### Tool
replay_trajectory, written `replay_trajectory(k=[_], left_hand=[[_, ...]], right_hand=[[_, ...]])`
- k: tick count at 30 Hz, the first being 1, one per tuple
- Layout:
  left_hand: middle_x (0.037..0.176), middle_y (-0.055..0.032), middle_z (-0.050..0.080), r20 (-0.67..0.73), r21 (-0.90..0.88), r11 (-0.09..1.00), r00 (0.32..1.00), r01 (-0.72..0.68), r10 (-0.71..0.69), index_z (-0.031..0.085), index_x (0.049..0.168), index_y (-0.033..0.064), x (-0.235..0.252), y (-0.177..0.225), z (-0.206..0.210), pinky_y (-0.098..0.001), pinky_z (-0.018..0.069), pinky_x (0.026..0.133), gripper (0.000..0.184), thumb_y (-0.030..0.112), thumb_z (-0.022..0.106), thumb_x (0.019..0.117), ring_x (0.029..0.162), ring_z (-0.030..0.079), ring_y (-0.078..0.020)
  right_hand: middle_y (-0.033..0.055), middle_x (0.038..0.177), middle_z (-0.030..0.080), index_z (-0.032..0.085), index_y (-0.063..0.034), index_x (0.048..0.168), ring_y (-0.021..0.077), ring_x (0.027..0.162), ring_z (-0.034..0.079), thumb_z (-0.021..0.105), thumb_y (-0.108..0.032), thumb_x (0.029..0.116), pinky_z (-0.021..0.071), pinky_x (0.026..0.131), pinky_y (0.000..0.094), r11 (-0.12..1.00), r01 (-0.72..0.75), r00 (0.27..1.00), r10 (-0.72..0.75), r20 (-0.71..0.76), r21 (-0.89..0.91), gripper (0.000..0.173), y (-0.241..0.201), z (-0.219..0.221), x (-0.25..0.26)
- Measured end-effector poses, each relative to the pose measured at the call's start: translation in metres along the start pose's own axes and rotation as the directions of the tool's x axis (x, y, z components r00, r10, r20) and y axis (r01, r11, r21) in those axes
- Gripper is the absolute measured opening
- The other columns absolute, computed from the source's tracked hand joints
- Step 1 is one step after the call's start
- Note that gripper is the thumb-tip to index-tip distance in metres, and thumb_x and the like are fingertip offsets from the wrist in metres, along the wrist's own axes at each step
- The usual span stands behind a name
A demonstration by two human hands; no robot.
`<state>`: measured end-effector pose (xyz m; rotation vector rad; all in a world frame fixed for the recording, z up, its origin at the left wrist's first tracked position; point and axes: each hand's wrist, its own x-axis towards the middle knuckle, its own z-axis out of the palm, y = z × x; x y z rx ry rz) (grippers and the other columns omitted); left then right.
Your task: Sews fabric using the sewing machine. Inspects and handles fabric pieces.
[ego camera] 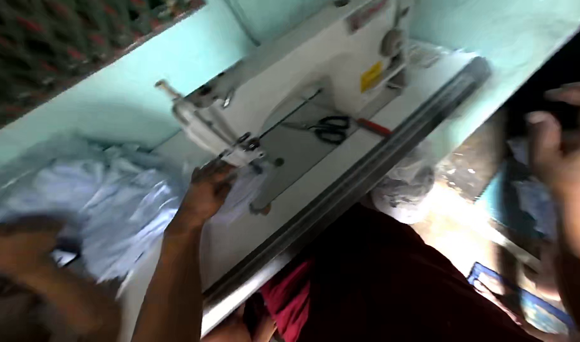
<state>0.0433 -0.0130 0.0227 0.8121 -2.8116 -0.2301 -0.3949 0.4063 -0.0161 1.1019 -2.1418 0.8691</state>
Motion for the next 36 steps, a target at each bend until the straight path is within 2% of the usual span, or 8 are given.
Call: replay_trajectory(k=[2,5,8,10,14,19,24,36], left_hand=[[0.148,-0.0158,0.057,-0.026,-0.028,0.995,0.996,-0.09,0.09,0.065,0.139,0.0115,-0.01,-0.015,0.01,-0.0627,0.0299,0.119,0.038,0.02,0.056,0.1024,0.142,0.047,-0.0398],[0.155,-0.0133,0.051,-0.06,-0.067,0.995,0.996,-0.077,0.073,0.062,0.143,0.0186,-0.017,-0.019,0.026,-0.0619,0.0274,0.12,0.041,0.029,0.048,0.1064,0.146,0.042,-0.0374],[0.152,-0.0147,0.054,-0.11,-0.021,0.998,0.993,-0.051,0.048,0.063,0.143,0.0185,-0.024,-0.008,0.031,-0.0623,0.0337,0.116,0.041,0.029,0.046,0.1069,0.142,0.047,-0.0378],[0.15,-0.0145,0.055,-0.066,0.051,0.997,0.997,0.049,-0.045,0.06,0.145,0.0201,-0.033,0.016,0.024,-0.0657,0.0409,0.108,0.042,0.025,0.05,0.1044,0.136,0.052,-0.0392],[0.148,-0.0173,0.056,0.044,0.216,0.953,0.972,0.215,-0.229,0.057,0.148,0.0253,-0.042,0.063,0.012,-0.0711,0.0419,0.098,0.047,0.029,0.061,0.1011,0.127,0.057,-0.0448],[0.163,-0.0016,0.041,0.042,0.016,0.995,0.994,-0.102,0.101,0.05,0.153,0.0221,-0.047,0.018,0.033,-0.0697,0.0124,0.122,0.051,0.037,0.037,0.1069,0.155,0.028,-0.0312],[0.159,-0.0016,0.047,0.02,-0.044,0.997,0.997,-0.068,0.068,0.056,0.149,0.0189,-0.05,0.03,0.037,-0.0697,0.0147,0.12,0.049,0.034,0.035,0.1072,0.154,0.031,-0.0314],[0.168,-0.0029,0.031,0.144,-0.028,0.968,0.959,0.249,-0.242,0.038,0.161,0.0223,-0.04,0.074,0.031,-0.0741,0.0099,0.117,0.052,0.03,0.032,0.1095,0.157,0.018,-0.0368]], right_hand=[[0.0337,0.118,0.064,0.064,0.0106,0.115,0.0498,0.114,0.06,0.055,-0.018,0.1012,0.046,0.1,0.0604,0.916,0.289,0.951,-0.307,0.023,0.277,0.033,-0.104,0.03,0.01],[0.0173,0.118,0.069,0.076,-0.0102,0.116,0.0361,0.114,0.065,0.06,-0.03,0.099,0.0515,0.1,0.0532,0.636,0.495,0.732,-0.672,0.109,0.592,0.03,-0.218,0.09,0.007],[0.014,0.128,0.067,0.072,-0.0146,0.123,0.0332,0.124,0.061,0.059,-0.03,0.102,0.0482,0.106,0.0518,0.461,0.52,0.526,-0.836,0.155,0.719,0.03,-0.299,0.129,0.001],[0.0152,0.131,0.065,0.071,-0.0117,0.124,0.0343,0.126,0.06,0.061,-0.028,0.1015,0.0463,0.108,0.0545,0.47,0.468,0.509,-0.836,0.207,0.748,0.029,-0.329,0.136,-0.002],[0.0193,0.129,0.064,0.068,-0.0044,0.123,0.0384,0.129,0.056,0.059,-0.032,0.1028,0.0423,0.11,0.0595,0.622,0.372,0.51,-0.758,0.408,0.689,0.035,-0.346,0.136,-0.004],[0.0213,0.139,0.06,0.063,-0.0047,0.132,0.0423,0.139,0.048,0.054,-0.037,0.1048,0.0382,0.111,0.0645,0.663,0.372,0.449,-0.741,0.5,0.649,0.043,-0.342,0.146,-0.012],[0.0193,0.133,0.063,0.065,-0.008,0.131,0.0405,0.131,0.055,0.055,-0.035,0.1045,0.0452,0.103,0.0629,0.643,0.404,0.454,-0.758,0.468,0.65,0.04,-0.337,0.144,-0.011],[0.0193,0.144,0.057,0.062,-0.0037,0.132,0.0378,0.14,0.049,0.058,-0.031,0.1044,0.0397,0.111,0.0621,0.646,0.385,0.392,-0.761,0.517,0.659,0.039,-0.319,0.154,0.008]])
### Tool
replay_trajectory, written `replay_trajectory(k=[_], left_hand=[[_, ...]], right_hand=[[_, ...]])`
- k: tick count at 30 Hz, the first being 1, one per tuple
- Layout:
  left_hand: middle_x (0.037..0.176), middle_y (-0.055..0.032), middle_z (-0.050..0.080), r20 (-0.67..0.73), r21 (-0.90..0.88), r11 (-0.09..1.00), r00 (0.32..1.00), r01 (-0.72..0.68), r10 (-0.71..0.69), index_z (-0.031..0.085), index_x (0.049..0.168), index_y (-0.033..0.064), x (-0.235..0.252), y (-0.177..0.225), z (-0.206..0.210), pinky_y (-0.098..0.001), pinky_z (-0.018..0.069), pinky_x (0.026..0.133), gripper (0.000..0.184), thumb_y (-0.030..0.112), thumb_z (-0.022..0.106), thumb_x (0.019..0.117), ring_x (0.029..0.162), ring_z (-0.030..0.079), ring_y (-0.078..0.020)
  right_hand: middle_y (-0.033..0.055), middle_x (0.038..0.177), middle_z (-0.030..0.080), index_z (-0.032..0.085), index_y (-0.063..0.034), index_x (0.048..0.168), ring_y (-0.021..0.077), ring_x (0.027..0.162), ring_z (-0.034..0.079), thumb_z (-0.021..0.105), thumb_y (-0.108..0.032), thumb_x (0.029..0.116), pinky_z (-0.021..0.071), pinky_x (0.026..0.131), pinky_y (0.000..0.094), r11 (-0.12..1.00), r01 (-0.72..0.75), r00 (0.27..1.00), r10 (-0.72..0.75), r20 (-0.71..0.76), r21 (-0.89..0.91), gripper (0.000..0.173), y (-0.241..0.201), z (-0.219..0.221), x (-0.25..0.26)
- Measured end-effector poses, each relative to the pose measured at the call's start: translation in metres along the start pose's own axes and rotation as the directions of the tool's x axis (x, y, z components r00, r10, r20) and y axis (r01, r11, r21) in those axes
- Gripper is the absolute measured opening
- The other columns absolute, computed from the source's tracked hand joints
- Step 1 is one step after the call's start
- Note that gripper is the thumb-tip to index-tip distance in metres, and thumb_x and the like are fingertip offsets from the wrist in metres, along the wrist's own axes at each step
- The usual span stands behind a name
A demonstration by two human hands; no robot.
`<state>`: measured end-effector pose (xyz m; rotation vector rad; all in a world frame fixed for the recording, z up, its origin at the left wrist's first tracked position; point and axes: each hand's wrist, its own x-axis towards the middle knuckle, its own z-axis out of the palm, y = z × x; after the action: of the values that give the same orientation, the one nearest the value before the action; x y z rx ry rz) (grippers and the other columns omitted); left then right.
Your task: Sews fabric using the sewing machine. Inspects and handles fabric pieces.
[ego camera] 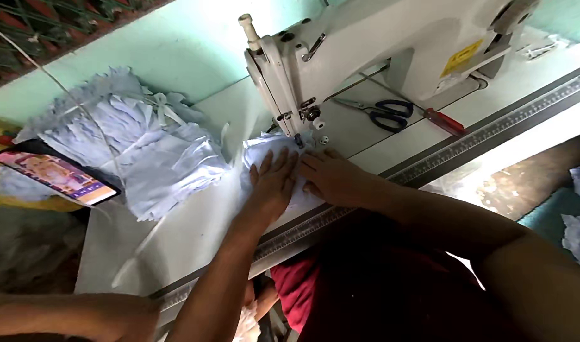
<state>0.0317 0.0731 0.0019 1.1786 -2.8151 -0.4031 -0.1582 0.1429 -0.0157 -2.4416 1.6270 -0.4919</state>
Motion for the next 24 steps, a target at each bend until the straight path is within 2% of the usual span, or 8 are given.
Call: replay_trajectory(k=[3,5,7,9,12,16,20,24], left_hand=[[0.169,-0.0053,0.028,0.101,0.023,1.0,0.995,0.016,-0.018,0.035,0.162,0.0217,0.003,0.002,-0.018,-0.0728,0.0128,0.118,0.052,0.03,0.035,0.1102,0.156,0.02,-0.0371],[0.162,-0.0086,0.042,0.032,0.05,0.989,0.99,-0.138,0.136,0.05,0.153,0.0176,0.001,-0.012,-0.025,-0.0683,0.0204,0.118,0.047,0.028,0.041,0.1084,0.152,0.033,-0.0354],[0.151,-0.007,0.056,-0.07,0.004,0.936,0.934,-0.352,0.351,0.066,0.139,0.0149,0.0,-0.034,-0.021,-0.0607,0.0285,0.119,0.041,0.024,0.047,0.1037,0.147,0.043,-0.0314],[0.147,-0.0011,0.06,-0.088,-0.051,0.905,0.905,-0.422,0.416,0.069,0.135,0.0177,-0.002,-0.044,-0.012,-0.0574,0.027,0.122,0.039,0.026,0.048,0.1032,0.147,0.043,-0.0272],[0.15,0.0006,0.057,-0.112,-0.068,0.922,0.921,-0.381,0.372,0.068,0.138,0.0221,-0.004,-0.041,0.0,-0.059,0.0217,0.123,0.039,0.028,0.048,0.105,0.149,0.04,-0.0272],[0.154,-0.0031,0.053,-0.164,-0.009,0.952,0.939,-0.306,0.301,0.063,0.143,0.0252,0.0,-0.032,0.011,-0.0644,0.0235,0.119,0.041,0.031,0.045,0.106,0.149,0.04,-0.0315],[0.157,-0.009,0.049,-0.182,0.029,0.981,0.964,-0.192,0.194,0.06,0.146,0.0215,0.003,-0.015,0.016,-0.0672,0.0237,0.117,0.042,0.028,0.043,0.1073,0.149,0.038,-0.0372],[0.154,-0.0141,0.05,-0.229,0.027,0.996,0.969,-0.083,0.087,0.06,0.145,0.0165,0.007,0.001,0.019,-0.0681,0.0253,0.116,0.041,0.026,0.048,0.1069,0.147,0.039,-0.0409]], right_hand=[[0.0179,0.15,0.053,0.058,-0.0038,0.14,0.0366,0.144,0.045,0.057,-0.031,0.1048,0.0343,0.116,0.0626,1.0,-0.003,1.0,0.003,-0.013,-0.012,0.044,0.007,0.0,-0.004],[0.0191,0.154,0.049,0.055,-0.0044,0.145,0.0379,0.147,0.041,0.055,-0.03,0.1051,0.0306,0.118,0.0619,1.0,-0.003,1.0,0.003,-0.026,-0.017,0.047,0.005,0.001,-0.011],[0.0201,0.15,0.053,0.057,-0.0061,0.144,0.0389,0.143,0.045,0.058,-0.027,0.1033,0.0346,0.116,0.0612,0.998,0.068,0.995,-0.068,-0.071,-0.009,0.046,-0.002,0.004,-0.022],[0.0175,0.142,0.058,0.057,-0.006,0.143,0.0362,0.137,0.052,0.054,-0.028,0.1052,0.0392,0.113,0.0593,0.99,0.14,0.989,-0.14,-0.049,-0.006,0.043,-0.009,0.005,-0.03],[0.0165,0.137,0.062,0.06,-0.0043,0.14,0.0348,0.13,0.059,0.055,-0.027,0.1045,0.0435,0.11,0.0576,0.989,0.142,0.986,-0.144,-0.086,-0.037,0.042,-0.006,0.013,-0.032],[0.0187,0.142,0.06,0.059,-0.0017,0.141,0.0364,0.134,0.055,0.054,-0.029,0.1053,0.0389,0.113,0.0585,0.997,0.07,0.997,-0.072,-0.042,-0.042,0.045,-0.002,0.009,-0.028],[0.0184,0.146,0.057,0.057,-0.0015,0.143,0.0366,0.139,0.051,0.054,-0.033,0.1061,0.0339,0.116,0.0609,0.998,0.023,1.0,-0.023,-0.002,-0.057,0.049,0.006,0.005,-0.023],[0.0189,0.142,0.059,0.059,-0.0013,0.14,0.0378,0.136,0.053,0.059,-0.032,0.1031,0.0365,0.113,0.0628,0.998,0.015,0.997,-0.019,-0.07,-0.057,0.048,0.015,0.006,-0.019]])
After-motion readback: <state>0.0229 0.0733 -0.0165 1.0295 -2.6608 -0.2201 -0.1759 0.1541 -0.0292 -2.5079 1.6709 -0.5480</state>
